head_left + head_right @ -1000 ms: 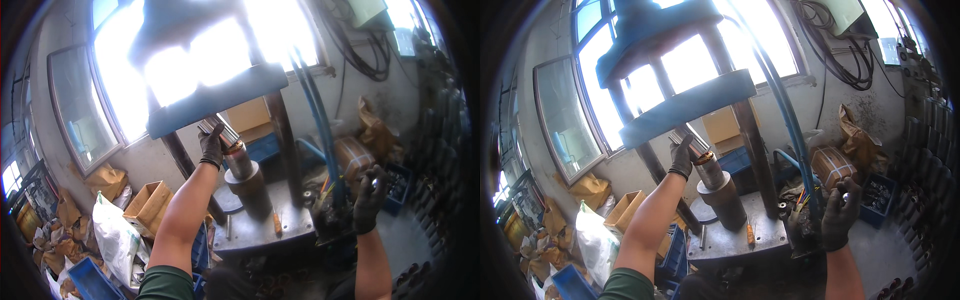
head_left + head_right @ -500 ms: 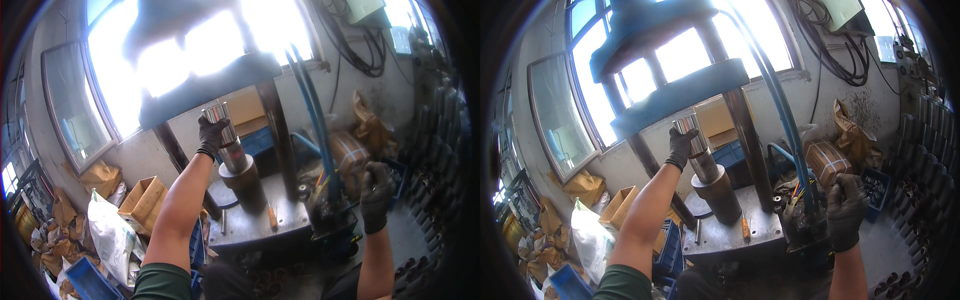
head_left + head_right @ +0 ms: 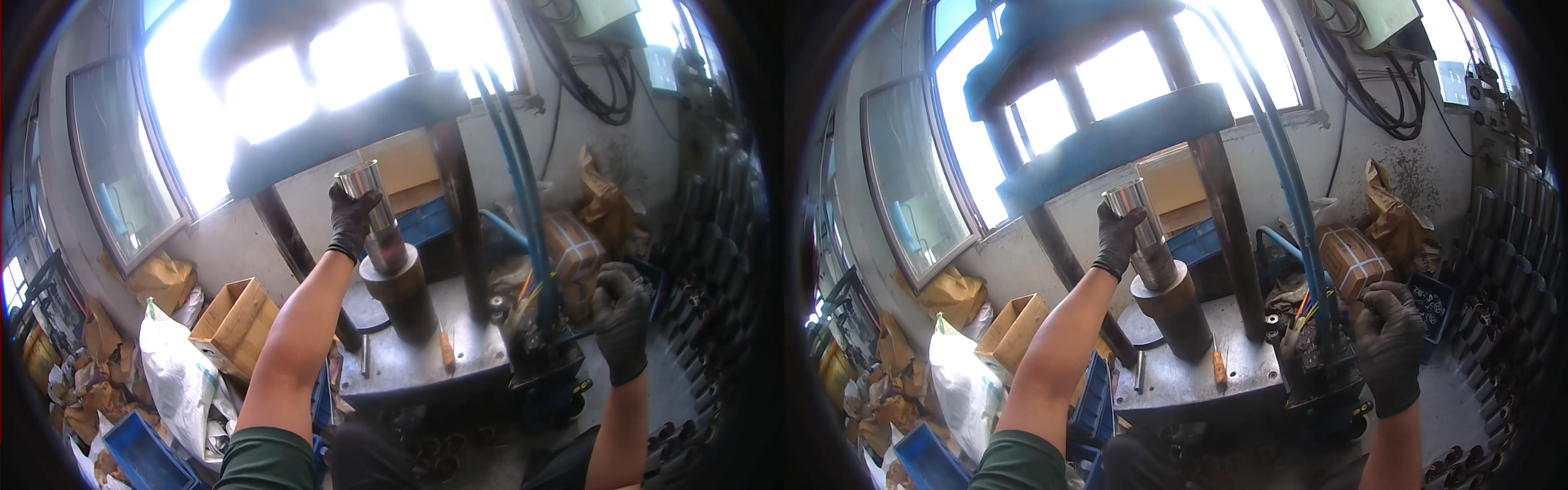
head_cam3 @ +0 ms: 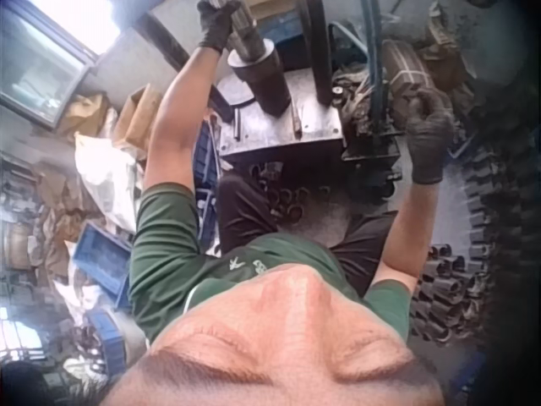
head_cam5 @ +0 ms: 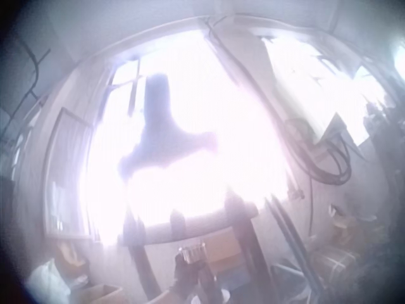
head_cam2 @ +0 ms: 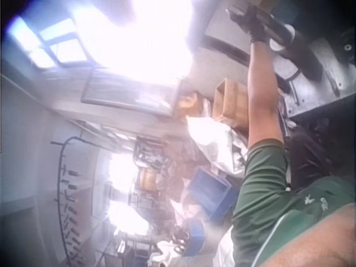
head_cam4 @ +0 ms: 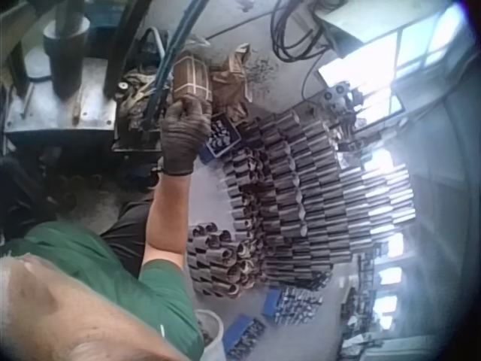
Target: The recorder manually adjusts wires on a motor stator using a small tool and then uses a press machine to fit a metal housing onto the motor component.
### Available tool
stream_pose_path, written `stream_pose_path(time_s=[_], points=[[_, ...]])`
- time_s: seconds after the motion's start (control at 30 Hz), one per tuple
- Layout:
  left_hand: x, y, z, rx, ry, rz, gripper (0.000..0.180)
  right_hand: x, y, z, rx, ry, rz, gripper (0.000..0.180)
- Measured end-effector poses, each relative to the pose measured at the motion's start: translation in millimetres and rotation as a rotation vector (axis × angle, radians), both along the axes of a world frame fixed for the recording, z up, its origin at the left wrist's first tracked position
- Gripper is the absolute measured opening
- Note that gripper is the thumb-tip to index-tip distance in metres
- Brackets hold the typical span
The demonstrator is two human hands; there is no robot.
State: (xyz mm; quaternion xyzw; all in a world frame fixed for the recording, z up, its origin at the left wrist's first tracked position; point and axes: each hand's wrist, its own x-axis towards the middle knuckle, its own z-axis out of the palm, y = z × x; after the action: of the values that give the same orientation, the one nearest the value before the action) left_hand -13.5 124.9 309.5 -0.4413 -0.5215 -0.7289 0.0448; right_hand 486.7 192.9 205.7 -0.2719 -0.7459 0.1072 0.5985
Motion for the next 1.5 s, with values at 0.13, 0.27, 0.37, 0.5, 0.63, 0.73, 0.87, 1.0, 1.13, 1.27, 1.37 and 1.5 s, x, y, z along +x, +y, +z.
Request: stream_pose_path(time_s=[0.13, 0.27, 0.37, 0.5, 0.63, 0.73, 0.87, 1.0, 1.13, 1.27, 1.37, 1.5], points=[[-14, -1, -10, 0.029, 0.051, 0.045, 0.075, 0, -23, 14, 0.059, -0.156, -0.037, 0.026], [-26, -3, -36, 0.06, 0.105, 0.115, 0.073, 10, -36, 25, 0.153, -0.377, -0.067, 0.037], [10, 1, -70, -0.026, 0.044, 0.092, 0.076, 36, -47, 17, 0.08, -0.725, -0.146, 0.039], [1, -12, -86, -0.101, -0.244, -0.036, 0.08, 47, -69, 10, 0.036, -0.997, -0.027, 0.035], [16, -26, -78, -0.186, -0.156, 0.043, 0.078, 68, -75, -1, -0.092, -1.394, 0.263, 0.032], [8, -24, -86, -0.187, -0.105, 0.183, 0.076, 83, -73, -16, -0.061, -1.498, 0.246, 0.035], [24, -31, -75, -0.206, -0.128, 0.11, 0.074, 96, -104, -40, -0.204, -1.557, 0.176, 0.034], [25, -36, -71, -0.272, -0.221, 0.15, 0.071, 118, -124, -80, -0.258, -1.425, 0.007, 0.021], [26, -40, -69, -0.227, -0.246, 0.092, 0.075, 119, -130, -91, -0.209, -1.277, -0.019, 0.022], [20, -38, -73, -0.231, -0.255, 0.07, 0.08, 110, -132, -81, -0.301, -1.219, -0.054, 0.022], [11, -34, -75, -0.235, -0.228, 0.06, 0.083, 111, -130, -78, -0.34, -1.209, -0.04, 0.022], [9, -33, -78, -0.236, -0.169, 0.085, 0.082, 108, -128, -76, -0.359, -1.218, -0.03, 0.022]])
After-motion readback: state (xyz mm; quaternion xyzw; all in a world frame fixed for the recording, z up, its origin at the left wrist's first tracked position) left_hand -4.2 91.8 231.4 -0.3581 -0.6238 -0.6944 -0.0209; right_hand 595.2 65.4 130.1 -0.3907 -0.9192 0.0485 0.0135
